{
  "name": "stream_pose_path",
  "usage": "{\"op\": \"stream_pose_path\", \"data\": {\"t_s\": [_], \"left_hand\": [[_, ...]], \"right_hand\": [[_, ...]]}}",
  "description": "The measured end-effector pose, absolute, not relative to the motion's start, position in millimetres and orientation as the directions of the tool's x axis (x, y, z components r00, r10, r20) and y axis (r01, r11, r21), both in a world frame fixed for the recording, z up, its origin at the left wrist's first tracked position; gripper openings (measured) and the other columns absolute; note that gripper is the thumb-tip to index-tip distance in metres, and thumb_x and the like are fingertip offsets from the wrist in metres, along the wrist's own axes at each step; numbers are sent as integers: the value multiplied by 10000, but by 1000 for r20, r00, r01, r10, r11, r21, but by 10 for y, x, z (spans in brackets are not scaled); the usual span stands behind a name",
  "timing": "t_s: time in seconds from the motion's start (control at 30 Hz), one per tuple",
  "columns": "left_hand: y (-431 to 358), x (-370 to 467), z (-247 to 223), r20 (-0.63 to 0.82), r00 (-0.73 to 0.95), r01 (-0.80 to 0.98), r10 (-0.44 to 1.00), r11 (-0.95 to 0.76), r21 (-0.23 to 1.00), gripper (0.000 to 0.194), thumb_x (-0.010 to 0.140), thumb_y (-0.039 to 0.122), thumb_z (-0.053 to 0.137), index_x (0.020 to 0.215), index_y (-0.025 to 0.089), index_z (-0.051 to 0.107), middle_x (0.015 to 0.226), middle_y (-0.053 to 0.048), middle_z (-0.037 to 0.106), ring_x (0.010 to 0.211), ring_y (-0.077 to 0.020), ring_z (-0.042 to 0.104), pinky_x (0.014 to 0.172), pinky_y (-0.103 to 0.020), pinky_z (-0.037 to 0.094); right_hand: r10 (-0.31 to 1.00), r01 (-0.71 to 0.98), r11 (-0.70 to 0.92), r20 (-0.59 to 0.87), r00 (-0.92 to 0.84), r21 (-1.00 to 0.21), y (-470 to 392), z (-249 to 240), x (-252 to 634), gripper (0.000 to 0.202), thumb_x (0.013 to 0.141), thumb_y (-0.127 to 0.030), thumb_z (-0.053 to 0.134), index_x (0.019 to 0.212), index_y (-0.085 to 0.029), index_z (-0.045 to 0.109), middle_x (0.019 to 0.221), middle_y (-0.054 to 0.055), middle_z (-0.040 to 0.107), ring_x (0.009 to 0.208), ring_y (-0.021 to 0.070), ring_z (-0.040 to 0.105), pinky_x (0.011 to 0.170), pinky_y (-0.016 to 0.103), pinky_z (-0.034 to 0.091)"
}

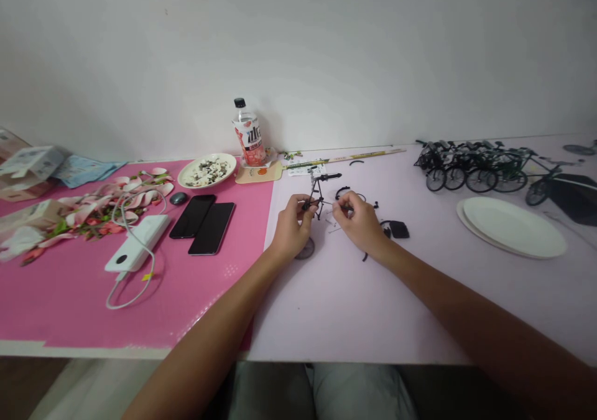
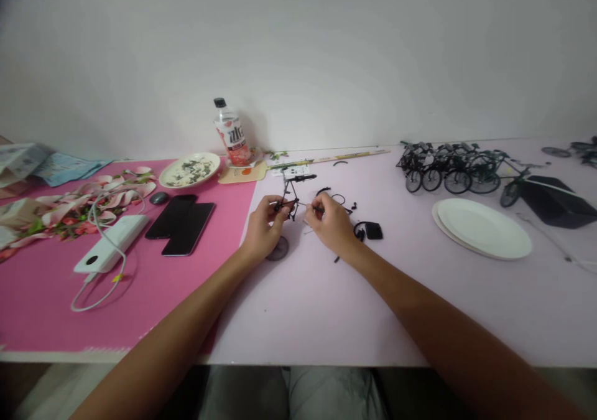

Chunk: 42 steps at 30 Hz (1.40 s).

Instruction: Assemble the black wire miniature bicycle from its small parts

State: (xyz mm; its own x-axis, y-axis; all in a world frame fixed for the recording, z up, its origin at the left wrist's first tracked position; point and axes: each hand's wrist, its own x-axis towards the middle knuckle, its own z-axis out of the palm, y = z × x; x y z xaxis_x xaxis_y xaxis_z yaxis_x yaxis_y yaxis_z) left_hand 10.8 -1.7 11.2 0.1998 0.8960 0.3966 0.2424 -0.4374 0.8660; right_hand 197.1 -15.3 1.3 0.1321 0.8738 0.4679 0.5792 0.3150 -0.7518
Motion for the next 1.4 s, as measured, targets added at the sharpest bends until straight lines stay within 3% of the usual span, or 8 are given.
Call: {"op": "stream_pose_path", "data": {"t_s": [0.4, 0.63, 0.83, 1.03, 1.17, 1.4], "left_hand": [[-24, 104, 105, 414, 221, 201, 883, -457, 866, 169, 979, 305, 623, 1105, 204, 572, 1043, -83, 775, 835, -164, 727, 761, -280, 565], [-18, 113, 102, 426, 215, 203, 879, -467, 861, 172, 974, 301, 634, 1107, 203, 583, 1036, -78, 769, 867, -169, 728, 772, -283, 567], [-8, 105, 92, 429, 210, 205, 879, -468, 860, 170, 973, 301, 639, 1101, 201, 588, 1041, -83, 765, 856, -171, 725, 757, -288, 563], [-10, 97, 94, 432, 223, 195, 874, -474, 859, 182, 973, 321, 648, 1095, 198, 591, 1075, -90, 764, 855, -162, 716, 773, -289, 564], [-21, 98, 101, 421, 215, 203, 881, -462, 863, 185, 980, 331, 638, 1101, 201, 584, 1082, -90, 766, 847, -162, 721, 763, -288, 564], [-24, 101, 112, 430, 218, 207, 876, -472, 857, 168, 972, 300, 641, 1100, 203, 592, 1134, -102, 766, 907, -181, 736, 781, -300, 572]], "right_hand": [[890, 615, 341, 455, 32, -711, -170, 83, 2010, 405, 1034, -476, 438, 702, -247, 468, 690, 35, 615, 689, 220, 586, 701, 361, 438], [900, 556, 306, 426, 96, -772, -158, 12, 2000, 162, 921, -409, 575, 915, -254, 528, 913, 58, 706, 879, 256, 664, 763, 367, 486], [898, 551, 314, 430, 92, -773, -156, 21, 1987, 195, 938, -428, 566, 877, -252, 509, 836, 32, 671, 743, 215, 624, 691, 340, 460], [897, 589, 337, 441, 37, -735, -181, 90, 2001, 401, 1024, -501, 467, 715, -250, 416, 626, -16, 501, 608, 180, 486, 618, 323, 380], [912, 566, 312, 408, 47, -763, -181, 90, 2007, 410, 1034, -523, 448, 734, -247, 486, 657, 2, 562, 644, 197, 541, 667, 338, 425], [913, 510, 319, 404, 62, -799, -163, 31, 2002, 164, 937, -400, 582, 943, -246, 524, 891, 47, 692, 794, 222, 644, 732, 351, 485]]}}
